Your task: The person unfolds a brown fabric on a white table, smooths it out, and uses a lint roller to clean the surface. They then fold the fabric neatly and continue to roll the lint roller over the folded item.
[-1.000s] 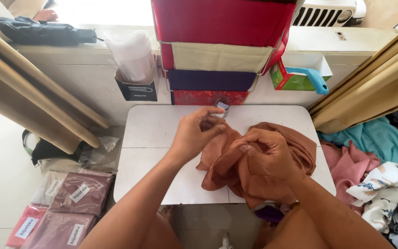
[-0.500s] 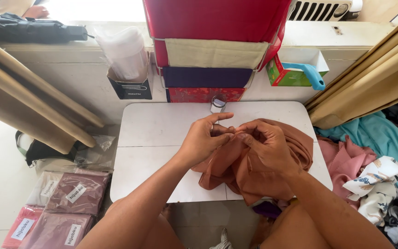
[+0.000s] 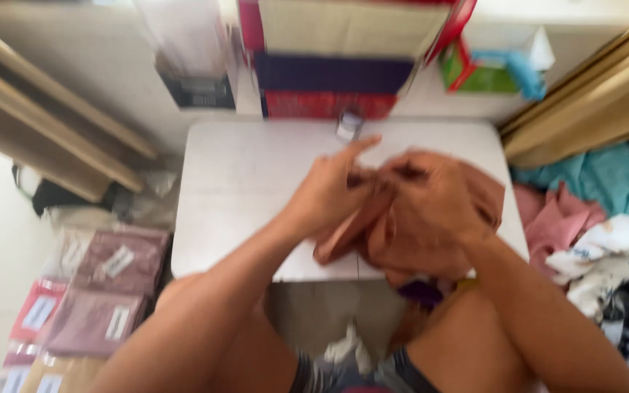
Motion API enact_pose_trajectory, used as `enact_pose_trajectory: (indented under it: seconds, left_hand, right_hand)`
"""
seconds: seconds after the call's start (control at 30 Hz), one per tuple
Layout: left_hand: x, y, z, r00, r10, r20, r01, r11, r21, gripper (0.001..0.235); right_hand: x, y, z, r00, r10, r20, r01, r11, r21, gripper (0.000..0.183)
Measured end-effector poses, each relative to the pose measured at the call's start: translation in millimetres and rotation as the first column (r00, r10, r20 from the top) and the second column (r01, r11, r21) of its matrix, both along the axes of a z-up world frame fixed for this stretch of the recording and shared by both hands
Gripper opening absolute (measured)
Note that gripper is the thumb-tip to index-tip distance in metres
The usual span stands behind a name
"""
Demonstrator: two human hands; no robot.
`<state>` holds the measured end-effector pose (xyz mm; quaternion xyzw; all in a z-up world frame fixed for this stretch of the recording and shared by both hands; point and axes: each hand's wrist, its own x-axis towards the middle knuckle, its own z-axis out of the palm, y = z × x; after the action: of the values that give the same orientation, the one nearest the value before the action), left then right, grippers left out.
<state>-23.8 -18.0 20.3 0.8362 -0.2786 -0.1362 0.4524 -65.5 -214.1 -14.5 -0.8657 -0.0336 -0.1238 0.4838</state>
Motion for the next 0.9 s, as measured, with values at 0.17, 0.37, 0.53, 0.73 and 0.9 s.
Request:
enact_pose_trajectory:
  seconds: [0.17, 0.37, 0.53, 0.73, 0.9]
  left_hand:
    - [4.6, -6.4, -23.4, 0.997, -0.041, -0.060, 0.018, 0.938, -0.345, 0.028]
    - [-2.4, -21.9, -41.3, 0.996, -0.045, 0.081, 0.071, 0.930, -0.361, 0.039]
    - [14.9, -24.8, -62.3, 0.999, -0.006, -0.052, -0.010, 0.958, -0.285, 0.031]
    - [31.7, -11.9, -74.3, 0.989, 0.019, 0.145, 0.017, 0.970, -0.241, 0.026]
    - [43.3, -4.2, -75.7, 0.869, 0.289, 0.402, -0.296, 0.954, -0.045, 0.027]
  right_hand:
    - [5.8, -6.6, 7.1, 0.965, 0.072, 0.252, -0.099, 0.990, 0.097, 0.009]
    - [4.4, -20.8, 4.3, 0.948, 0.067, 0.312, -0.169, 0.935, 0.313, 0.013]
    - [2.0, -46.2, 9.1, 0.908, -0.035, 0.418, -0.106, 0.945, 0.309, 0.018]
    - [-0.4, -101.0, 7.7, 0.710, -0.196, 0.677, -0.002, 0.960, 0.281, 0.034]
    - [-16.0, -148.8, 12.5, 0.748, -0.640, 0.177, 0.314, 0.575, 0.756, 0.066]
